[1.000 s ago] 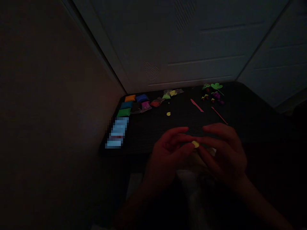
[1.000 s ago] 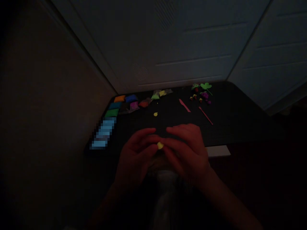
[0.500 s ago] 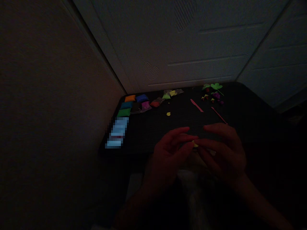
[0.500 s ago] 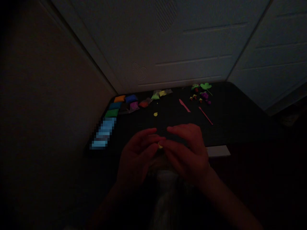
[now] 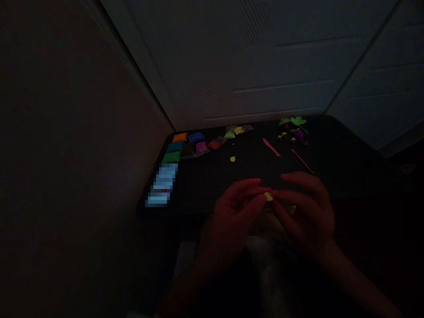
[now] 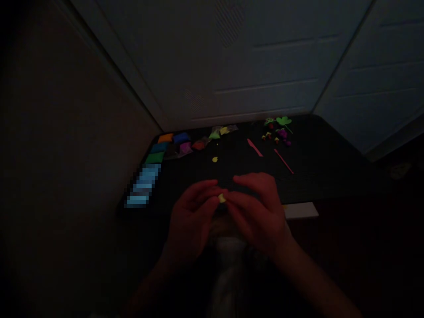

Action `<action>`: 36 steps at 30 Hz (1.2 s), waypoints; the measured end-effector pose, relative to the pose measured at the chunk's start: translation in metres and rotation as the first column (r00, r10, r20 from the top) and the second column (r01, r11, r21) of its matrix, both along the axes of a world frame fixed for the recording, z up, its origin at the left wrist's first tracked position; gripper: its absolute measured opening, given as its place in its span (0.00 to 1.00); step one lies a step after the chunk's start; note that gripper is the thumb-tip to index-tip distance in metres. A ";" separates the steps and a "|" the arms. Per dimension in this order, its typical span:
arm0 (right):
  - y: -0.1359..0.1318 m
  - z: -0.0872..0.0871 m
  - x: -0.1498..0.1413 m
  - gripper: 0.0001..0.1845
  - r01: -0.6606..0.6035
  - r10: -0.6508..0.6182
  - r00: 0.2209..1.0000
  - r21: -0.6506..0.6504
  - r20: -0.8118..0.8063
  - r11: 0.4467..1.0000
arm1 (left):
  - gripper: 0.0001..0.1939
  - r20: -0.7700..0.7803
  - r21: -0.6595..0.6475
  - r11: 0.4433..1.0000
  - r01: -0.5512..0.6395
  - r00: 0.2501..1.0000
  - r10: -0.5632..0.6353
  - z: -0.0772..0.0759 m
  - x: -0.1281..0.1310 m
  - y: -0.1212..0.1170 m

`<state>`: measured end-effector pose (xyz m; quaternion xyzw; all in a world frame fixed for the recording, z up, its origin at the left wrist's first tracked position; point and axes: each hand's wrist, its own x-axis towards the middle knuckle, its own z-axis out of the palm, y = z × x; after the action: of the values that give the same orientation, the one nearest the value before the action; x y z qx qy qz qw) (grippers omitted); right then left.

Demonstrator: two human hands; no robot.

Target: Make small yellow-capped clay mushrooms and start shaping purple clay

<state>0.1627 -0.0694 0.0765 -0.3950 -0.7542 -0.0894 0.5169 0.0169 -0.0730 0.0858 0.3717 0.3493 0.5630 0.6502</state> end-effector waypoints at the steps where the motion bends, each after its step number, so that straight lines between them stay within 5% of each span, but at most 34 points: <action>1: 0.000 0.000 0.000 0.15 0.007 -0.007 1.000 -0.002 -0.004 1.000 | 0.13 -0.004 -0.004 1.000 -0.004 1.000 0.004 0.000 0.000 0.000; 14: 0.000 -0.002 -0.006 0.13 0.035 -0.039 0.998 -0.068 -0.057 0.997 | 0.10 0.006 0.025 1.000 -0.010 1.000 0.010 -0.003 0.003 0.000; 21: 0.003 -0.004 -0.004 0.15 0.020 -0.020 1.000 -0.042 0.013 0.999 | 0.07 -0.180 0.028 0.997 -0.066 0.981 0.070 0.000 -0.003 0.004; 36: 0.004 -0.006 -0.006 0.15 -0.011 0.008 0.998 -0.055 -0.055 0.998 | 0.08 0.004 -0.003 1.000 -0.027 1.000 0.027 -0.004 0.001 0.003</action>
<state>0.1566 -0.0656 0.0706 -0.4076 -0.7439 -0.0554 0.5267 0.0184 -0.0699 0.0819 0.3650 0.3535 0.5720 0.6439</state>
